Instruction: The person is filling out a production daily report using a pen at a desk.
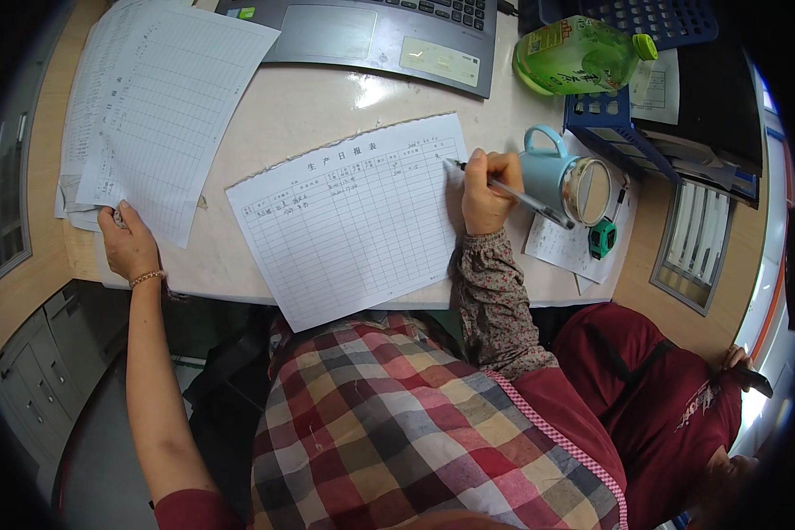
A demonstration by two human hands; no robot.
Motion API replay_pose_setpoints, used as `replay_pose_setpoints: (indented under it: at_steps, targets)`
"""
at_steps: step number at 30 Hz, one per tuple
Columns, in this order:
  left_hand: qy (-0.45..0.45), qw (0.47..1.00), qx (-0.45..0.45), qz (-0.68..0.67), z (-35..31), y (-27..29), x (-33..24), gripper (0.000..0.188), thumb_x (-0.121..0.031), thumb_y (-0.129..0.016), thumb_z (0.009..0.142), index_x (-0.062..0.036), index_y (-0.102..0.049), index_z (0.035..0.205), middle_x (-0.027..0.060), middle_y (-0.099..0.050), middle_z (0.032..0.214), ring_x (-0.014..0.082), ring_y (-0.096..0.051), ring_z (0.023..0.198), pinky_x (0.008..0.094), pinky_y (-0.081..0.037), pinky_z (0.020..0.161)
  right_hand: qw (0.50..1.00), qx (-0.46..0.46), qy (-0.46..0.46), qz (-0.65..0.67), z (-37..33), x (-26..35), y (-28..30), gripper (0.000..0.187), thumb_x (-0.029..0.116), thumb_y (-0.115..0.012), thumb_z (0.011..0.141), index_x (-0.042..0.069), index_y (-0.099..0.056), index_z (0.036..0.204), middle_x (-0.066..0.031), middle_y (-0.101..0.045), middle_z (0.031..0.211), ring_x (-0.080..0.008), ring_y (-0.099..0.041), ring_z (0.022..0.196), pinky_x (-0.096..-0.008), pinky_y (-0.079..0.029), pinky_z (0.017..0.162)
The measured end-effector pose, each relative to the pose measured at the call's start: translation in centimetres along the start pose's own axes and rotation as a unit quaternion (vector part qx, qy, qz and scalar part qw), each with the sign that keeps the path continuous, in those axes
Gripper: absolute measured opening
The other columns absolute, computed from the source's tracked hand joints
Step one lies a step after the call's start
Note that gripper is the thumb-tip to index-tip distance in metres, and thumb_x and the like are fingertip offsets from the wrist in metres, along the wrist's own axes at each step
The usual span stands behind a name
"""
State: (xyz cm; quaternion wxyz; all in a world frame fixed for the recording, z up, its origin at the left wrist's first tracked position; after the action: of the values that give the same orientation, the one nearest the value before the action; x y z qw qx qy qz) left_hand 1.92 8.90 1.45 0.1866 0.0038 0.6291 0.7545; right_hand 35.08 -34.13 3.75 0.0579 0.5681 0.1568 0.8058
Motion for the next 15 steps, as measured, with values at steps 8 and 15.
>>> replay_pose_setpoints:
  at_steps: [8,15]
  targets:
    - [-0.029,0.999,-0.012,-0.025,-0.6,-1.2,-0.8,0.025,-0.034,-0.05,0.086,-0.0131,-0.051,0.1,0.0152,-0.063,0.085,0.038,-0.059,0.079,0.048,-0.044,0.064,0.977,0.101,-0.107,0.157,-5.4,1.1,-2.9,0.021,0.005,-0.062,0.081,0.004,-0.044,0.072,-0.0015,-0.05,0.061,-0.0063,-0.042,0.055,-0.0207,-0.034,0.051]
    - [-0.018,0.999,0.026,-0.03,-1.6,-1.3,-2.3,0.026,-0.033,-0.049,0.086,-0.0107,-0.05,0.1,0.0116,-0.063,0.088,0.0333,-0.059,0.08,0.0453,-0.045,0.064,0.972,0.148,-0.125,0.135,-7.9,1.1,-5.0,0.021,0.006,-0.063,0.081,0.003,-0.044,0.073,-0.0033,-0.052,0.064,-0.0069,-0.043,0.054,-0.0215,-0.036,0.05]
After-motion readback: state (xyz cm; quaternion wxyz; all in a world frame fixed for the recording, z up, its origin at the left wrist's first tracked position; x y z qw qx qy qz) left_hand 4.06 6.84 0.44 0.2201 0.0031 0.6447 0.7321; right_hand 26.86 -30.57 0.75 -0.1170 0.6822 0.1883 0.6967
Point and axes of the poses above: each hand's wrist, its own z-axis towards the middle knuckle, its own y-axis out of the back of the hand, x = y × z, the point moved 10 cm from there along z, towards the middle knuckle
